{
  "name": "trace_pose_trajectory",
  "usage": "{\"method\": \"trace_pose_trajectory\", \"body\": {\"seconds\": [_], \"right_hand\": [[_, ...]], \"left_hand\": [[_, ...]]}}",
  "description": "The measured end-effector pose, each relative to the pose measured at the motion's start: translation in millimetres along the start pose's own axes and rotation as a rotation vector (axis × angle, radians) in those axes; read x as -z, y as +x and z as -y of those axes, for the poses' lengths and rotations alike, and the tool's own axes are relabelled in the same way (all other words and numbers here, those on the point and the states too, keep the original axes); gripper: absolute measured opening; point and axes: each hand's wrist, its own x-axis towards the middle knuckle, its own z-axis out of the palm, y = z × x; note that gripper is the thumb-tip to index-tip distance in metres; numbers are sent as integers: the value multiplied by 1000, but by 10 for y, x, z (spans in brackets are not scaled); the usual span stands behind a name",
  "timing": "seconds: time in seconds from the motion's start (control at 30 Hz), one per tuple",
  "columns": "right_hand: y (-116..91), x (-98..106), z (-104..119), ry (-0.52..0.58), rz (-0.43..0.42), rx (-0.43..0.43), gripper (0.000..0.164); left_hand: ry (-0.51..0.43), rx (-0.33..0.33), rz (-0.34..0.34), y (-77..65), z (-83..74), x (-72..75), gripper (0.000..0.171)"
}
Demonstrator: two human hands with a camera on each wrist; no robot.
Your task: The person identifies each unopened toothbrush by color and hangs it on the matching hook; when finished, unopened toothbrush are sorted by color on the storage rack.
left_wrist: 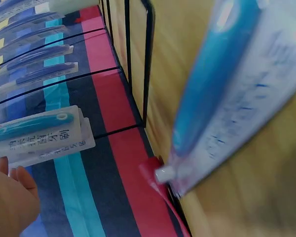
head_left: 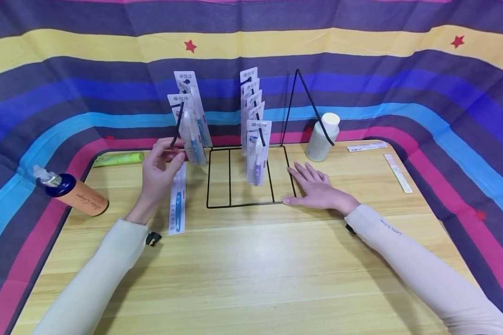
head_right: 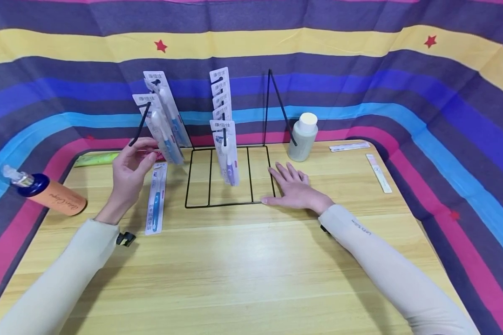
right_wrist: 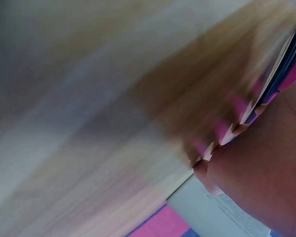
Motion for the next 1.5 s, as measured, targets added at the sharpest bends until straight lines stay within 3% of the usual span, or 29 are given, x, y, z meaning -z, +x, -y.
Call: {"method": "trace_pose_trajectory", "body": {"seconds": [0.1,0.2,0.27,0.33,0.5,0.67,0.87,1.17,1.3,1.5], "right_hand": [[-15,17,26,1,-5,3,111],[-13,21,34,-2,-5,0,110],[-15,29,46,9,-4,2,110],[-15,28,51,10,-1,2,110],[-18,14,28,-2,-1,0,112],[-9,2,12,5,3,1,112],[-13,-8,0,6,10,-2,112],[-21,0,-7,21,10,3,113],[-18,2,-5,17,9,1,113],[-16,4,-10,8,-1,5,112]], "left_hand": [[12,12,-12,-108,-30,89,27],[93,85,-57,-227,-81,174,24],[177,191,-95,-316,-119,226,24],[272,339,-96,-412,-156,279,28],[428,676,39,-598,-137,363,52],[553,845,207,-684,-48,358,77],[637,880,303,-705,-61,306,85],[627,888,306,-690,-115,432,71],[642,873,271,-728,-147,527,59],[633,823,145,-788,-160,660,43]]}}
